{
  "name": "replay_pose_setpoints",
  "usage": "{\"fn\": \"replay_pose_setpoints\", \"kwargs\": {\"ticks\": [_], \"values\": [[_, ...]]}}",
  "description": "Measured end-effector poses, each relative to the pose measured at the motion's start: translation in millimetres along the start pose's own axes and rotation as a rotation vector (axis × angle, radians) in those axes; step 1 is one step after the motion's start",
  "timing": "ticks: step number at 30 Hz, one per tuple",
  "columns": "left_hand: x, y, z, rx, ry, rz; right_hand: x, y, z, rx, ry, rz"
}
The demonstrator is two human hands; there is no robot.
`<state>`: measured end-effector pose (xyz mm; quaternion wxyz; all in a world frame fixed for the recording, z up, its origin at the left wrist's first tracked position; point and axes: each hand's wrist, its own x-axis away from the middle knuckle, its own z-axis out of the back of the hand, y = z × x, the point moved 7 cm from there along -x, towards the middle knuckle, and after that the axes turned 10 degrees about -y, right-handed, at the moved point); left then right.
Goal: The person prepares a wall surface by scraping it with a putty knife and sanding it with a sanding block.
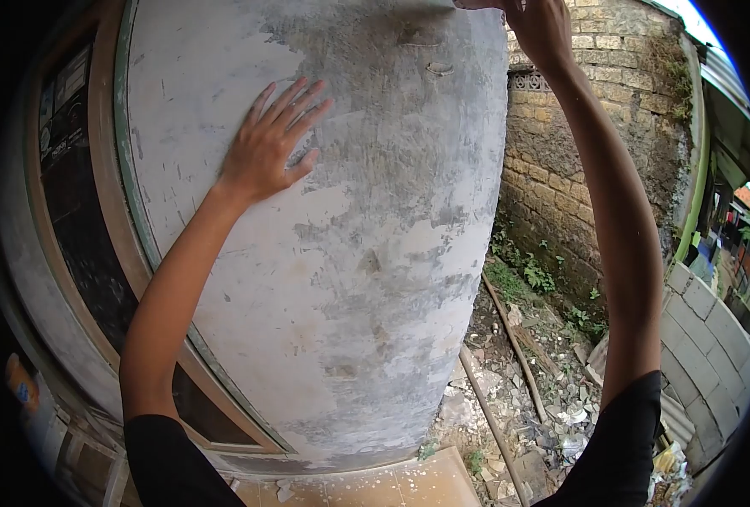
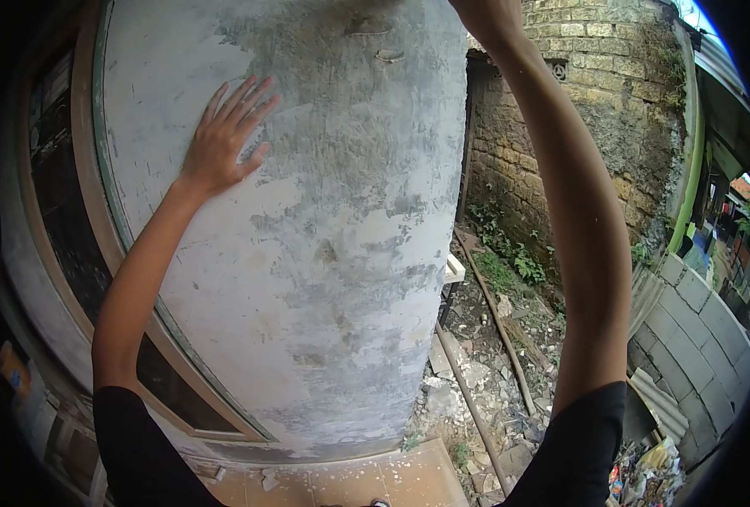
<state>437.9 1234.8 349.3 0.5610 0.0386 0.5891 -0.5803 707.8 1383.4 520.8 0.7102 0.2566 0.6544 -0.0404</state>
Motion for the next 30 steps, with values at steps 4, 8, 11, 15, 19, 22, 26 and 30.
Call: {"fn": "replay_pose_setpoints", "kwargs": {"ticks": [4,8,11,15,19,22,26,30], "values": [[0.2,-0.4,-2.1,-0.006,-0.003,-0.002,17.5,-44.6,-15.7,0.171,-0.118,0.49],[0.7,-1.8,-3.3,-0.022,-0.004,-0.002,37.0,-41.1,-37.4,0.262,-0.271,0.54],[0.1,-1.8,-3.2,-0.036,0.002,-0.005,64.4,-37.9,-44.8,0.36,-0.177,0.695],[1.2,-2.3,-3.8,-0.05,0.026,-0.011,118.0,-40.2,-43.0,0.246,-0.363,0.535],[0.9,-2.1,-5.4,-0.032,0.033,-0.01,164.5,-56.7,-30.3,0.198,-0.411,0.559],[1.4,-3.1,-4.1,-0.046,0.035,-0.009,143.1,-59.9,-22.1,0.239,-0.395,0.569],[0.9,-1.7,-3.5,-0.034,0.027,-0.009,58.3,-33.0,-24.9,0.248,-0.186,0.488],[0.6,-2.7,-3.8,-0.034,0.028,0.002,41.8,-51.6,-25.0,0.213,-0.208,0.419]]}}
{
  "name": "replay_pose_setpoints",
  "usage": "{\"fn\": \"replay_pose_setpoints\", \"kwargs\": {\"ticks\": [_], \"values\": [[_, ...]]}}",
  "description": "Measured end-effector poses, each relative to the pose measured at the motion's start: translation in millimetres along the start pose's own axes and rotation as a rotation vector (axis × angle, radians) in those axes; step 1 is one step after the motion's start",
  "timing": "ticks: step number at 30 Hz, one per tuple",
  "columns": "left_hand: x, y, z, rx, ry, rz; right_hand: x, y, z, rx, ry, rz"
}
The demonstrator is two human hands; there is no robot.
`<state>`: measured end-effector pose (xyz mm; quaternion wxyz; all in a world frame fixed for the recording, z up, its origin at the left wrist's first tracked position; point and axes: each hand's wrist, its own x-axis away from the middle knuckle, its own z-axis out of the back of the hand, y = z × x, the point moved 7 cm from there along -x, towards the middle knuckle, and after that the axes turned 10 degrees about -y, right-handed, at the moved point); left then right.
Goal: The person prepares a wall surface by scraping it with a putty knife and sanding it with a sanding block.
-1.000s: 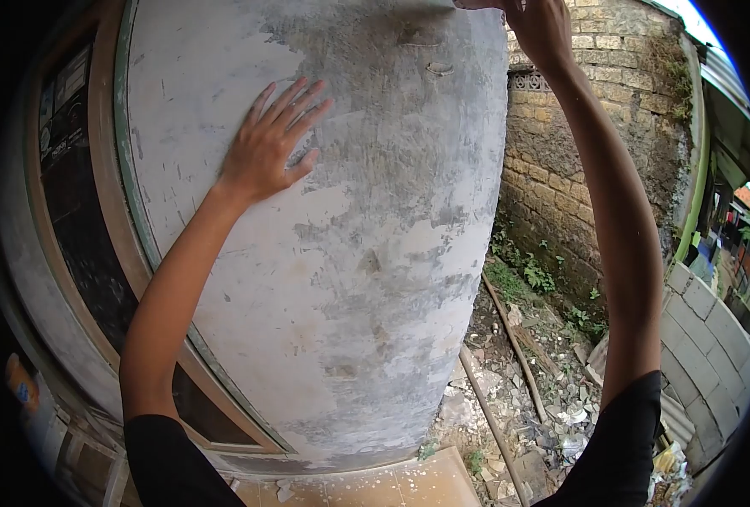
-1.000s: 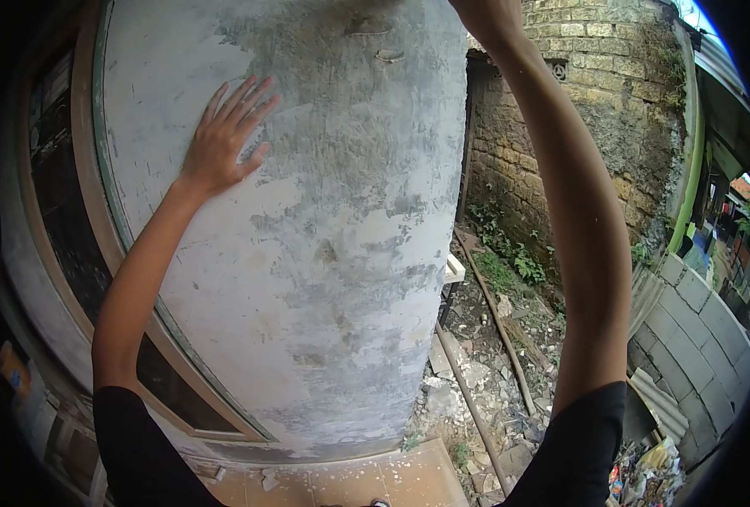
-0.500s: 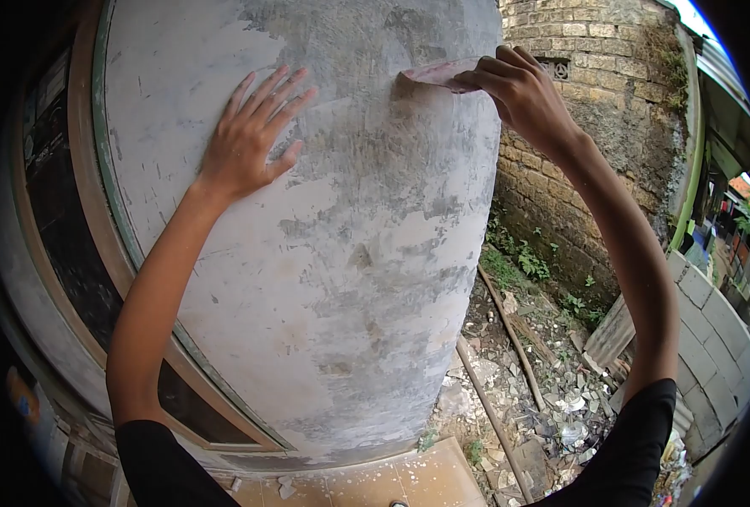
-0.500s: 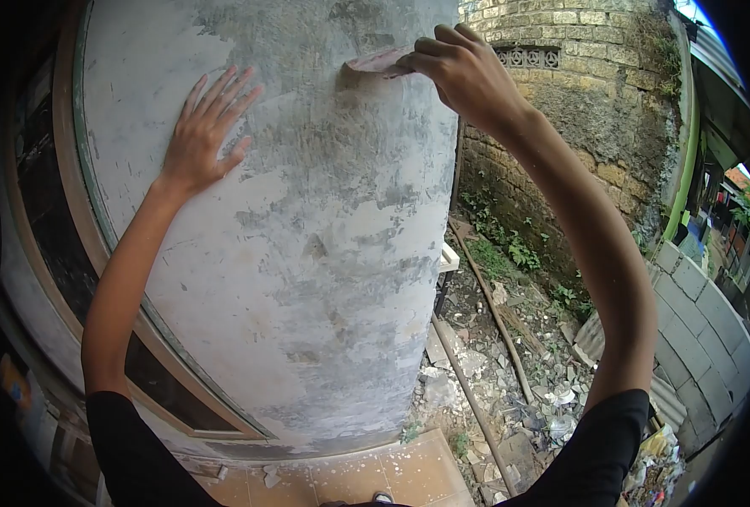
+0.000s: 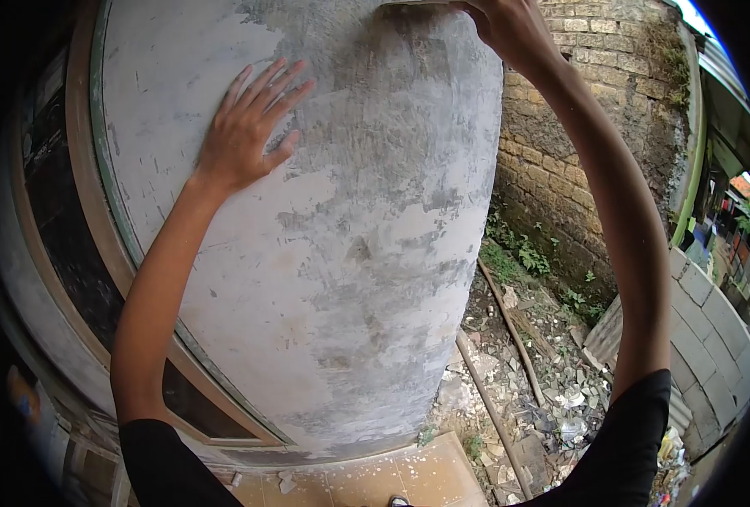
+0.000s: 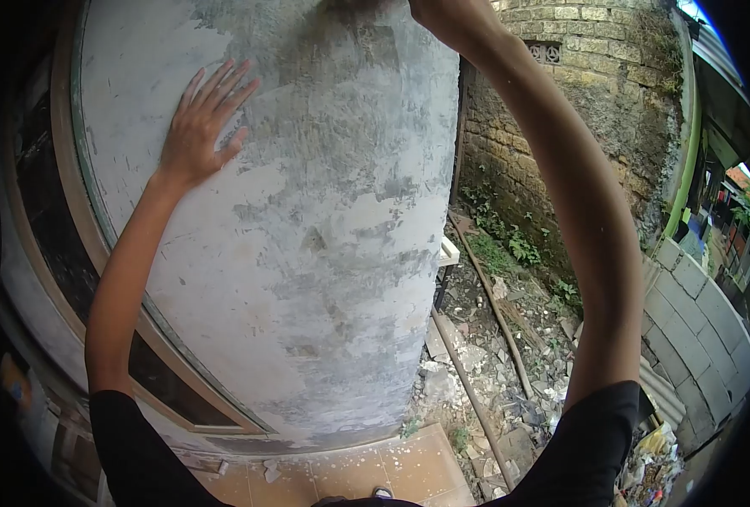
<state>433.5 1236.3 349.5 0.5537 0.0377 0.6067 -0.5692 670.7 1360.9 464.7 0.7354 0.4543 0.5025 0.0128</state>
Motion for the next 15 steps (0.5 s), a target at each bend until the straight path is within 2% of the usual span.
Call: {"fn": "replay_pose_setpoints", "kwargs": {"ticks": [1,2,4,8,11,13,15], "values": [[0.8,-0.1,-0.9,-0.001,-0.007,0.002,4.4,-2.7,-13.7,-0.044,-0.081,-0.061],[0.4,-0.2,-0.7,-0.004,0.007,0.001,22.2,-8.8,-32.6,0.073,0.079,0.107],[1.6,-1.5,-0.7,-0.002,0.016,0.002,52.2,-38.6,-36.8,0.042,-0.045,0.01],[0.8,-1.2,-2.5,-0.021,0.021,-0.011,135.8,-102.3,-43.7,-0.076,-0.225,0.015],[1.8,-2.0,-5.1,-0.035,0.032,-0.02,193.7,-153.2,-33.0,-0.115,-0.395,0.104],[2.1,-2.8,-6.9,-0.064,0.035,-0.017,215.1,-169.3,-29.7,-0.159,-0.501,0.121],[2.9,-2.9,-7.9,-0.051,0.044,-0.023,212.6,-159.0,-21.6,-0.156,-0.464,0.084]]}}
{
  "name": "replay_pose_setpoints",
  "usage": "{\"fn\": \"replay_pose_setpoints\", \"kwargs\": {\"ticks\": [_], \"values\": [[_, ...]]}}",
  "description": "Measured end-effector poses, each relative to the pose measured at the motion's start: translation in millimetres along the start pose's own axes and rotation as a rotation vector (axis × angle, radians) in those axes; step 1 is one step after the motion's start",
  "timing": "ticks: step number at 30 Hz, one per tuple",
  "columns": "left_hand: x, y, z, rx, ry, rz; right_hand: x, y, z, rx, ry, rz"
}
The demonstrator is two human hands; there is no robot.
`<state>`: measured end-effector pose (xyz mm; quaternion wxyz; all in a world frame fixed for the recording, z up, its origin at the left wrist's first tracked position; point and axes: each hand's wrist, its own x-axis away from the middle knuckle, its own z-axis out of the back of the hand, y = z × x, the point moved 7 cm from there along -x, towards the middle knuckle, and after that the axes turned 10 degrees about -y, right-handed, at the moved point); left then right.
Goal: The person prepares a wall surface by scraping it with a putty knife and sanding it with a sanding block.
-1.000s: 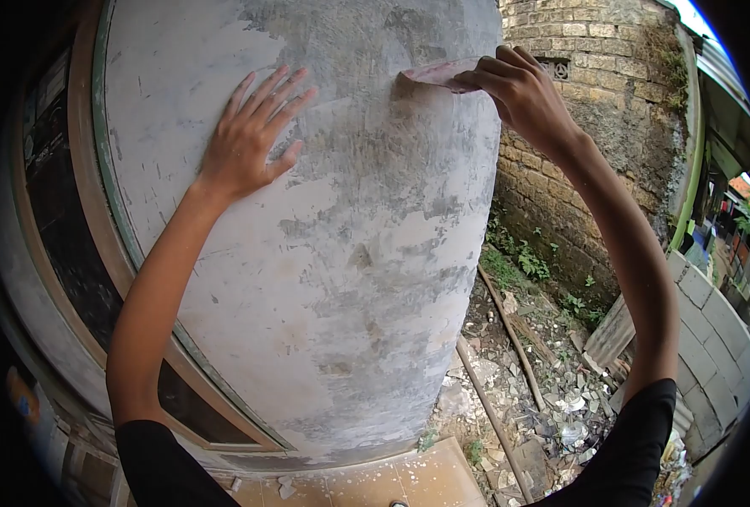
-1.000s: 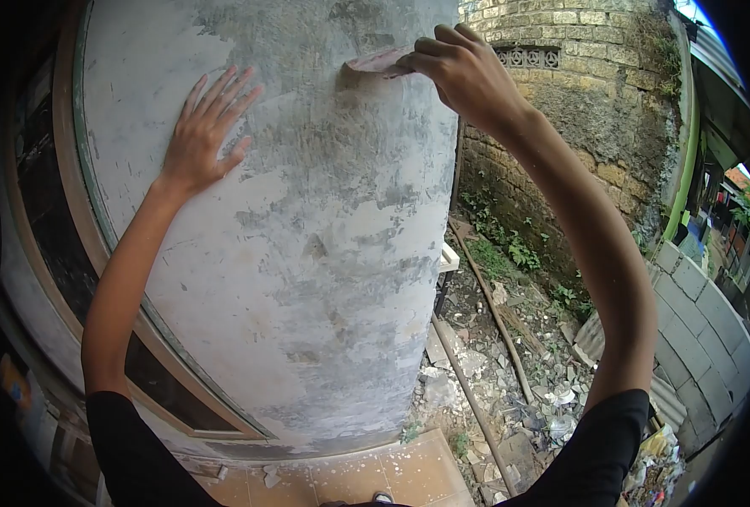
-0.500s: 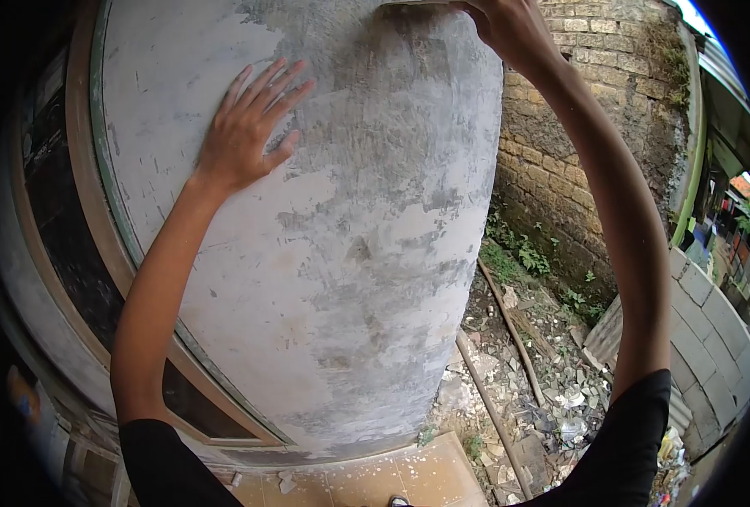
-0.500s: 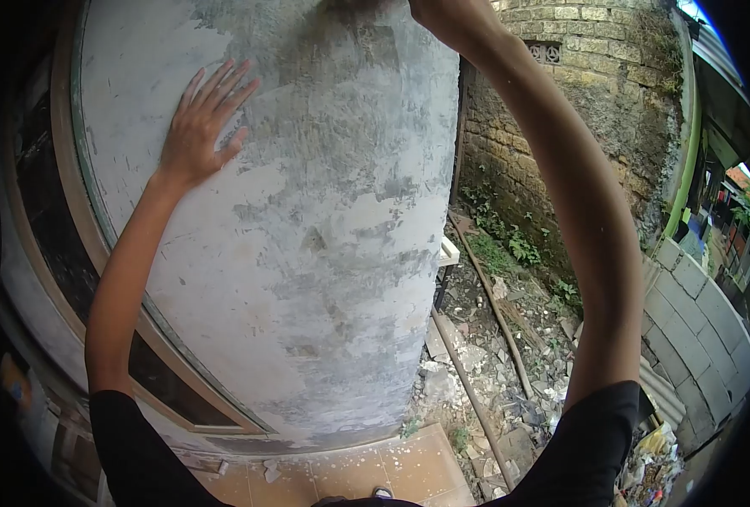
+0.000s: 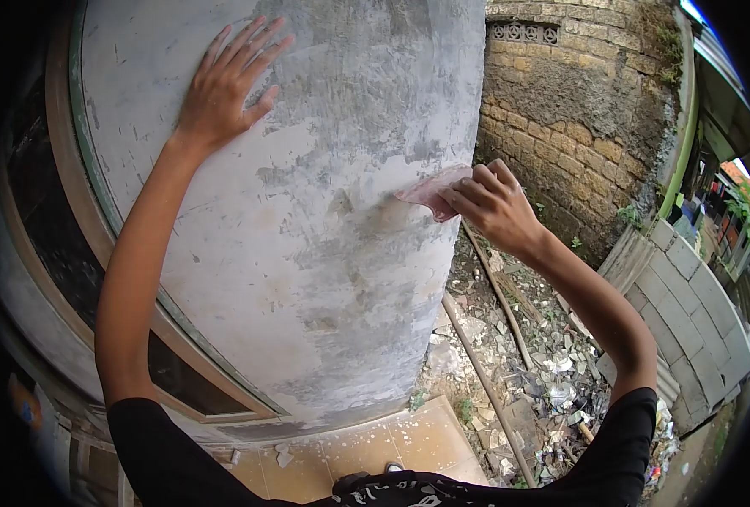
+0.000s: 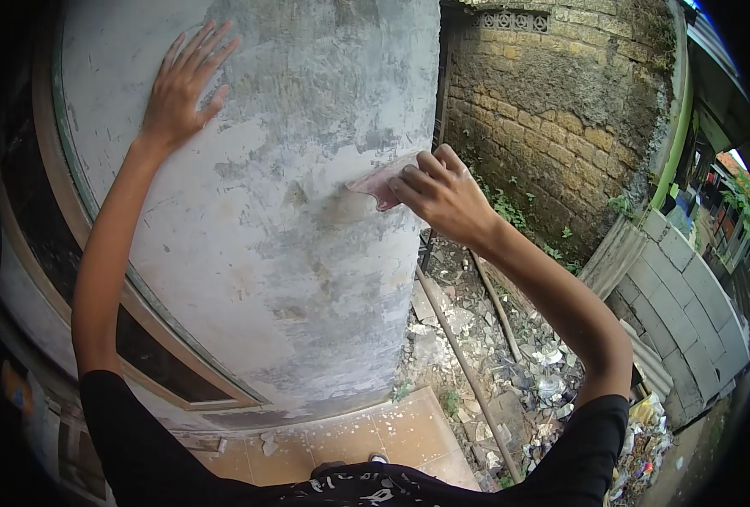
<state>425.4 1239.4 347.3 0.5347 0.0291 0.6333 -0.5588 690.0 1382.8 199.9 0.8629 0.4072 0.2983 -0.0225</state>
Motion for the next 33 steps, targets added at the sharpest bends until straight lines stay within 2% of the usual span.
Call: {"fn": "replay_pose_setpoints", "kwargs": {"ticks": [3,5,8,15,19,20,23,24,27,28,33], "values": [[-1.4,8.5,2.3,0.027,0.023,0.004,-19.2,39.4,32.4,0.033,0.123,-0.112],[0.4,17.0,5.3,0.046,0.034,0.008,-29.6,62.1,36.1,0.082,0.123,-0.178],[10.8,40.7,10.4,0.08,0.015,0.032,-28.3,49.5,33.1,0.041,0.107,-0.177],[45.8,79.7,-2.1,0.233,-0.173,-0.069,-1.4,6.4,-9.0,0.046,0.094,-0.22],[48.1,85.9,-11.0,0.227,-0.188,-0.062,16.0,-14.5,-62.0,0.132,-0.082,-0.224],[49.1,86.9,-12.8,0.233,-0.185,-0.062,21.3,-17.9,-70.0,0.073,-0.107,-0.223],[48.4,86.0,-15.8,0.21,-0.163,-0.048,32.5,-33.9,-70.1,0.037,-0.148,-0.184],[48.4,86.1,-15.4,0.201,-0.161,-0.048,35.8,-38.3,-61.3,0.082,-0.078,-0.16],[49.0,86.2,-14.5,0.193,-0.163,-0.048,19.7,-12.5,-28.0,-0.002,-0.08,-0.141],[49.1,86.8,-14.3,0.19,-0.164,-0.045,5.5,5.5,-21.5,-0.001,-0.078,-0.196],[48.7,85.8,-13.4,0.183,-0.153,-0.052,-63.9,73.5,34.5,0.057,0.168,-0.242]]}}
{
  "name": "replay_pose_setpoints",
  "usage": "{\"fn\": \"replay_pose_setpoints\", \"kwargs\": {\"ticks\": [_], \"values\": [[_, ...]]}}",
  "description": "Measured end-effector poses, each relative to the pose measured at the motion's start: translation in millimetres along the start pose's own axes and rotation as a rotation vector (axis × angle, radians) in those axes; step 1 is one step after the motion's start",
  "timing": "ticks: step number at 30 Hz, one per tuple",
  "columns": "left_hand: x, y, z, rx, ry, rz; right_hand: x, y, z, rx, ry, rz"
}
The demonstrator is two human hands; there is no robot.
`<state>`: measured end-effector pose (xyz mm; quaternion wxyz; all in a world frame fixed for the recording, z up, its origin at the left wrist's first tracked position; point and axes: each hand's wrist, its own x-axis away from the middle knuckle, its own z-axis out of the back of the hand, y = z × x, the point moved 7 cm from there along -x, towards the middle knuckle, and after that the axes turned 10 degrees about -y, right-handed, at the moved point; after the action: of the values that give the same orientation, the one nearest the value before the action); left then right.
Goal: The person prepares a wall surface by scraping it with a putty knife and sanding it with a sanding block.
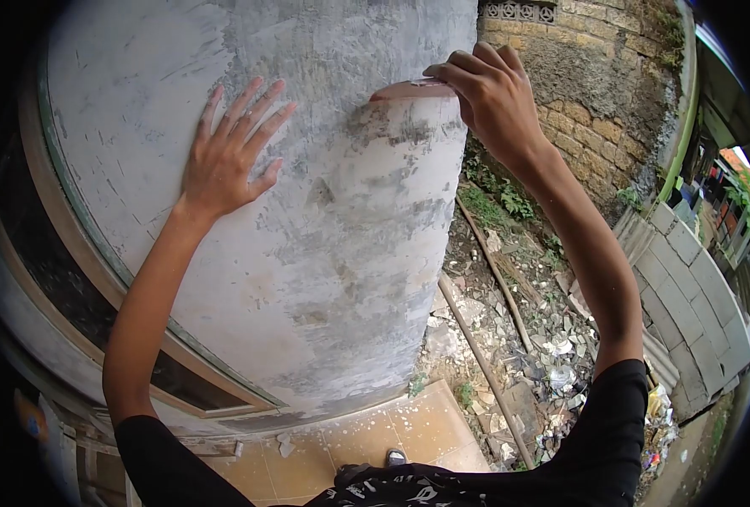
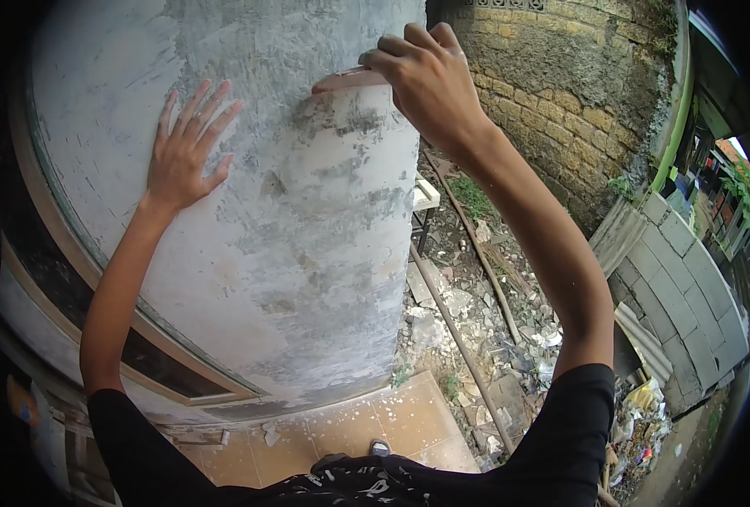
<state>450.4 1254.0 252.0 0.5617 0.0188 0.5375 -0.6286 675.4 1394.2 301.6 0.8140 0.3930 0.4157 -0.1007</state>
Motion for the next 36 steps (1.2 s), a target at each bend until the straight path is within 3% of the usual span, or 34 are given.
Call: {"fn": "replay_pose_setpoints", "kwargs": {"ticks": [2,5,8,14,18,22,25,28,36], "values": [[0.3,-0.8,-0.9,-0.006,0.0,0.006,-11.7,7.2,13.0,0.003,0.152,0.036],[1.2,-0.7,-2.6,-0.005,-0.008,0.003,4.8,-12.2,-2.8,-0.001,0.166,0.062],[1.4,-1.0,-4.0,-0.002,-0.009,0.025,58.0,-48.2,-40.3,-0.002,-0.046,0.125],[1.4,-2.1,-4.5,-0.003,0.008,0.025,161.3,-111.9,-68.5,-0.122,-0.279,0.33],[0.5,-1.1,-3.2,-0.017,0.01,0.014,93.3,-72.1,-50.3,-0.082,-0.205,0.215],[0.4,0.3,-0.6,-0.023,0.022,0.001,9.4,-27.4,-9.1,0.067,0.075,0.125],[1.0,-0.4,-2.5,-0.038,0.009,0.011,-1.3,-24.7,2.0,0.06,0.237,0.134],[1.3,0.5,-1.3,-0.027,0.04,0.002,28.3,-45.0,-28.8,-0.008,0.136,0.078],[32.2,44.2,-8.4,0.185,0.019,-0.033,181.1,-145.7,-76.3,-0.137,-0.331,0.298]]}}
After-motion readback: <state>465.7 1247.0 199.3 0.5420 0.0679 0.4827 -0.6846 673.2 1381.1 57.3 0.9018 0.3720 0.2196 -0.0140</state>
